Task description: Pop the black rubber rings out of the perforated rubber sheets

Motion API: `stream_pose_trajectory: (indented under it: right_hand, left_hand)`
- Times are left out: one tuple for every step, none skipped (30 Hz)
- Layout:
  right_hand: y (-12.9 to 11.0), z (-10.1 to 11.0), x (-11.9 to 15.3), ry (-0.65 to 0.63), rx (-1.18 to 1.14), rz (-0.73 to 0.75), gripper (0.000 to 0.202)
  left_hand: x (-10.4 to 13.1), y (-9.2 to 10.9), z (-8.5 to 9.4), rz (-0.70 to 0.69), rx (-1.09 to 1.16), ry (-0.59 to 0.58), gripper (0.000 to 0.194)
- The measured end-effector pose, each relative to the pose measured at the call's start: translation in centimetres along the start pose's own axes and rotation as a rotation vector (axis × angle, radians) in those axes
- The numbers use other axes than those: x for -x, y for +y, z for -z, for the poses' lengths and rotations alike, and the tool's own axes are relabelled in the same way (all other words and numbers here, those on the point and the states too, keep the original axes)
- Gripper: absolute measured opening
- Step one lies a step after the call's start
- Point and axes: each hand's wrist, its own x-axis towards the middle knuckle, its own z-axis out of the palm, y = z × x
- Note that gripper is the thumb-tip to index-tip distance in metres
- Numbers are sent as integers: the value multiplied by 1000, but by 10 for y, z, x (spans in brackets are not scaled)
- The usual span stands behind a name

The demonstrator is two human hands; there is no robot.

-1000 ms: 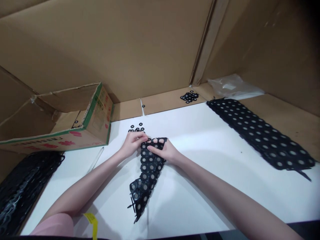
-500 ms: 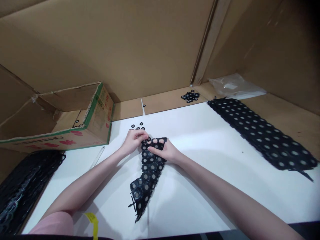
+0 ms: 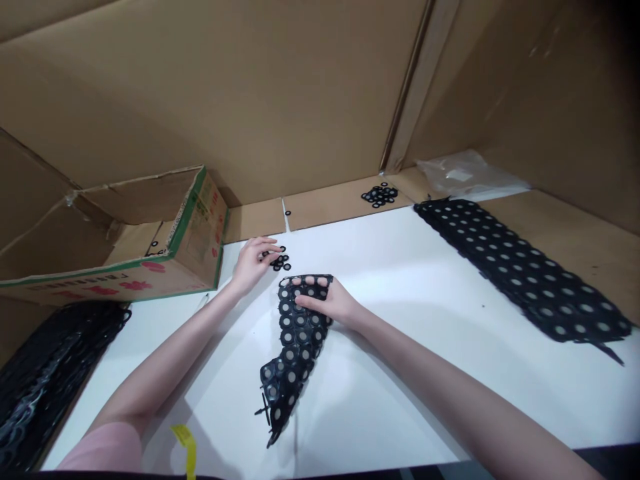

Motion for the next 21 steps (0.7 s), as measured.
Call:
stream_pose_trajectory:
  right_hand:
    - [0,1,0,-7,-6,-5,45]
    - [0,1,-1,-14,-13,-10,45]
    - [0,2,-1,-18,-13,-14,45]
    - [0,2,-1,-15,-7,-14,44]
    - [1,2,-1,-7,1,-13,42]
    - [1,3,0,-1,7,-9,42]
    - [2,3,0,-2,4,-5,42]
    - [2,3,0,-8,-12,-1,43]
    - [3,3,0,-22,-39,-1,43]
    - [4,3,0,-38,-70,-6,43]
    - [5,3,-1,-53,-99,-16,43]
    - [7,3,-1,-60,-118,-28,42]
    - [8,3,-2,-56,-126,-40,42]
    - [10,2,-3,-47,-123,-46,42]
    - [12,2,-4,-35,-112,-44,41]
    - [14,1,-5,-23,-96,-36,41]
    - [16,0,-6,-17,-78,-21,41]
    - [17,-1,-7,-13,-59,-1,40]
    - [19,-1,-7,-12,-37,22,40]
    - [20,-2,-7,-7,-13,45,38]
    - [20,-3,-7,4,19,66,36]
  left_hand:
    - [4,6,1,-46,-18,-10,16]
    - [8,13,3,-87,1,-36,17]
    - [12,20,3,-122,48,-85,18]
    - [16,27,4,-152,108,-153,19]
    - [20,33,4,-173,160,-216,19]
    - [22,37,3,-183,198,-252,17]
    - [24,40,2,-182,219,-252,15]
    - [25,41,2,-171,230,-217,13]
    - [25,41,1,-155,234,-170,11]
    - [25,41,1,-140,231,-121,11]
    - [25,41,2,-133,214,-76,10]
    - [25,41,2,-143,182,-34,10]
    - [25,42,2,-172,138,2,10]
    - [27,43,3,-225,93,29,10]
    - [29,45,2,-296,55,37,11]
    - [31,46,1,-375,28,20,14]
    - [34,48,0,-452,8,-19,17]
    - [36,48,-3,-518,-14,-66,20]
    - [38,48,-5,-568,-39,-107,23]
    - [40,48,-8,-597,-66,-130,25]
    - [41,47,-11,-601,-90,-135,24]
